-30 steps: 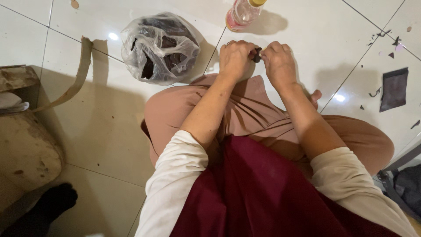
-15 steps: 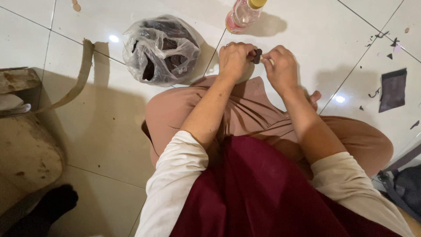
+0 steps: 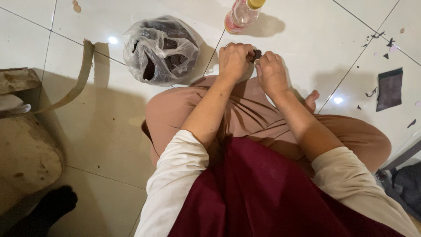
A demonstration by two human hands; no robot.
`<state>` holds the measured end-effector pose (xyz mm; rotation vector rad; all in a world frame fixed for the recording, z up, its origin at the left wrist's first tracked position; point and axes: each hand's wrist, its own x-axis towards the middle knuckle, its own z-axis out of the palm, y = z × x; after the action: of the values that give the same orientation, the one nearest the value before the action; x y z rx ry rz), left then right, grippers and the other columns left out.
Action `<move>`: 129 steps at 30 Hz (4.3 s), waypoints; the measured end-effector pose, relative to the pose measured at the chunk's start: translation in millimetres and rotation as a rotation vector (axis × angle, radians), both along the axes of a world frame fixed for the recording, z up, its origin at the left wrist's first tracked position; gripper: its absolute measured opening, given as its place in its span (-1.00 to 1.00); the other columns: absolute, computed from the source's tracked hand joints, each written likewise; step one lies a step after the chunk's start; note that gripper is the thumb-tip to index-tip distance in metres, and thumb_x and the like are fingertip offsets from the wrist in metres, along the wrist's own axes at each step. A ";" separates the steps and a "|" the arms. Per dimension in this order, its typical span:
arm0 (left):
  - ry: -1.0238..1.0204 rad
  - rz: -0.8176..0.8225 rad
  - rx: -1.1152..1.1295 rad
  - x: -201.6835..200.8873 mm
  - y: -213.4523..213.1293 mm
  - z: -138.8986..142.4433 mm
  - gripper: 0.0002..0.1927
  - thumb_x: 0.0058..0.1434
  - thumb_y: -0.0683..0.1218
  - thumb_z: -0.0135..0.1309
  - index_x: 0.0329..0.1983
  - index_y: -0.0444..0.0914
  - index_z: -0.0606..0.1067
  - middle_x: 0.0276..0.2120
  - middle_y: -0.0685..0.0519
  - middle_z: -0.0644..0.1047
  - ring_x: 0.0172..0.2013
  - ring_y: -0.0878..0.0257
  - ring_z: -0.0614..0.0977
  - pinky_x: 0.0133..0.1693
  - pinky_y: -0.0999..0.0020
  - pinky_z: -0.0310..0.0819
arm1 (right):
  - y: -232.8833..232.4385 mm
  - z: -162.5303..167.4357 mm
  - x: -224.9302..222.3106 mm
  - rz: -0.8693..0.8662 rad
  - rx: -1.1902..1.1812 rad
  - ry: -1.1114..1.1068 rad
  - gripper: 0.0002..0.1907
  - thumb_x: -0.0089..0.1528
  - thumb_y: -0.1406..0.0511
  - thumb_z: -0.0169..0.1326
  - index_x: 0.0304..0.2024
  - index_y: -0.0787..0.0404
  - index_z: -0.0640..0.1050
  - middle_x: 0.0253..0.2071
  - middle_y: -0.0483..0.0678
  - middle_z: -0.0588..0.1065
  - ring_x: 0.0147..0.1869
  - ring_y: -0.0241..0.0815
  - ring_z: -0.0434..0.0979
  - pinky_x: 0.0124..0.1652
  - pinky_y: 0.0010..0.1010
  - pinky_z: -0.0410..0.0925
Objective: The person sits on the floor, takes dark clay-like material from a plastic bag, and rolls and presses it by hand into small flower-shaped pieces, setting finished pieces on the floor. Near the end they pick up a yellow sponge block and a plastic basket and handle them.
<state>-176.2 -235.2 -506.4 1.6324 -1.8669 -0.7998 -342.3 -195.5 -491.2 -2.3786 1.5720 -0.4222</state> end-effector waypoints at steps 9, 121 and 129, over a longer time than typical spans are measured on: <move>-0.022 0.005 0.000 -0.7 0.8 3.1 -0.93 0.03 -0.13 0.22 -0.42 -0.08 0.66 -0.39 0.08 0.67 -0.27 0.06 0.65 -0.24 0.08 0.42 | 1.0 -2.9 1.5 -0.022 0.045 0.017 -0.87 0.25 0.44 0.17 -0.19 0.43 0.55 -0.11 0.22 0.46 0.00 0.26 0.45 0.03 -0.04 0.35; -0.020 -0.002 -0.075 0.1 -3.2 -0.5 -0.89 -0.06 -0.10 0.25 -0.44 -0.16 0.59 -0.25 -0.01 0.56 -0.17 -0.06 0.57 -0.18 0.03 0.41 | -31.6 17.8 -20.6 -0.171 0.095 -0.280 -0.81 0.22 0.36 0.35 -0.18 0.30 0.62 -0.13 0.09 0.52 -0.01 0.09 0.57 0.01 -0.18 0.43; -0.074 0.026 -0.028 -1.6 0.1 4.8 -0.92 -0.09 -0.11 0.24 -0.48 -0.13 0.61 -0.27 0.02 0.57 -0.16 -0.01 0.57 -0.18 0.06 0.38 | -21.9 8.2 -11.2 -0.089 0.089 -0.077 -0.90 0.24 0.40 0.28 -0.29 0.29 0.59 -0.19 0.10 0.51 -0.06 0.17 0.54 -0.04 -0.09 0.40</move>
<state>-177.9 -235.1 -501.7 1.6863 -1.8946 -0.7083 -353.5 -217.4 -482.9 -2.2067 1.6309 -0.4459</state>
